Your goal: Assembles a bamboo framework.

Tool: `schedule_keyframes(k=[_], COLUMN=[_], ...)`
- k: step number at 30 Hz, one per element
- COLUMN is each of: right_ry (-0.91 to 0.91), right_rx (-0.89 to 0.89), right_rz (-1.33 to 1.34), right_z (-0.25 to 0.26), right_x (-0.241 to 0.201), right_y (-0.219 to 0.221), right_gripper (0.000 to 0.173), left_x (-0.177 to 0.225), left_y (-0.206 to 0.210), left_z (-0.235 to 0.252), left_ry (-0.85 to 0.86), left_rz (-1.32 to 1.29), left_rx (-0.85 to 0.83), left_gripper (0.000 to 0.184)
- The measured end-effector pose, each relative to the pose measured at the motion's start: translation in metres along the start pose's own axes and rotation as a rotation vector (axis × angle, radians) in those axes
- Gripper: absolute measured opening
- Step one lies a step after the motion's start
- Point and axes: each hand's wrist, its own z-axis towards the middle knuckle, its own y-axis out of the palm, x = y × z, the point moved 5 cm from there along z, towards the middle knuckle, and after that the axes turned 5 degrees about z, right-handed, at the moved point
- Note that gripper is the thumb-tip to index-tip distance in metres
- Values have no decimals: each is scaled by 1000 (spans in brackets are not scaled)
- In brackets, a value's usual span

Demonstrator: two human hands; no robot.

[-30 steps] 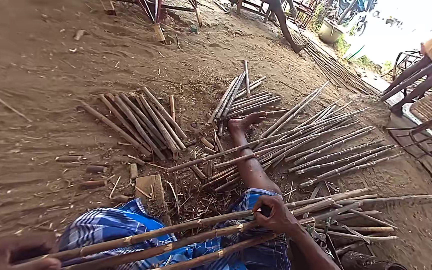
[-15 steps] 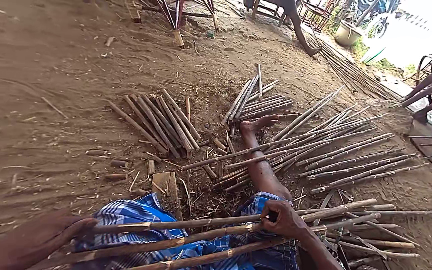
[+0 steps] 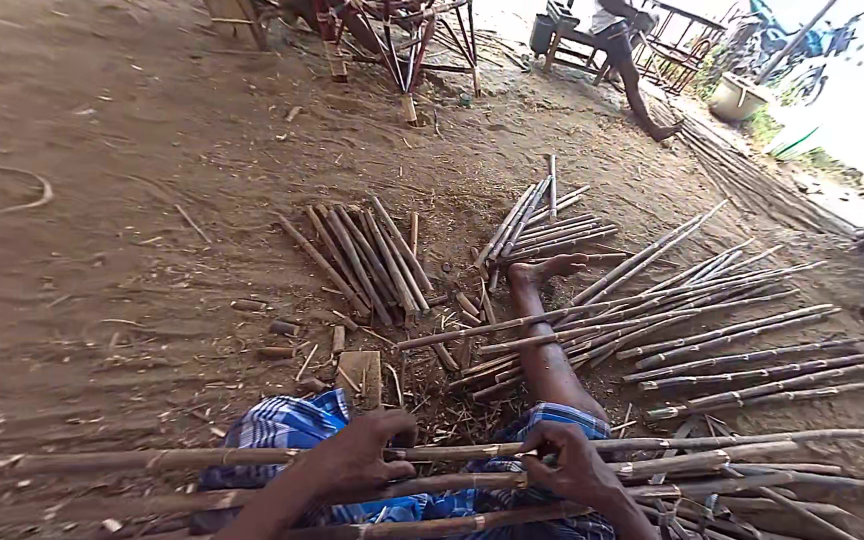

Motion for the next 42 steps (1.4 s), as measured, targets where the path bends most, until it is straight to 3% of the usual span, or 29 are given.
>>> schedule_keyframes(k=[5, 12, 20, 27, 30, 33, 35, 37, 39, 40, 42], right_ry=[-43, -51, -4, -40, -47, 52, 99, 126, 153, 172, 184], right_rx=[17, 17, 7, -94, -129, -41, 55, 91, 119, 123, 103], right_rz=[-26, -72, -168, -203, -171, 31, 74, 51, 29, 30, 35], right_z=[0, 23, 39, 46, 50, 57, 56, 54, 53, 51, 51], right_x=[4, -1, 0, 0, 3, 11, 19, 31, 39, 41, 39], right_y=[9, 34, 43, 50, 52, 34, 14, 1, -3, -3, 2], right_gripper=[7, 9, 11, 10, 10, 7, 8, 10, 14, 16, 17], left_x=[27, 43, 32, 12, 3, -20, -54, -101, -150, -165, -176], left_y=[27, 25, 27, 29, 23, -18, -62, -100, -116, -117, -107], left_z=[33, 37, 43, 60, 62, 19, -47, -132, -208, -234, -257], left_ry=[10, -2, -101, -102, -121, -112, -169, -432, -719, -752, -639], left_rz=[-9, 171, 170, -128, -103, 93, 273, 440, 497, 467, 388], left_rx=[-19, -71, -156, -331, -204, 209, 394, 354, 217, 248, 364], left_gripper=[32, 47, 50, 51, 46, 29, 33, 49, 48, 38, 24])
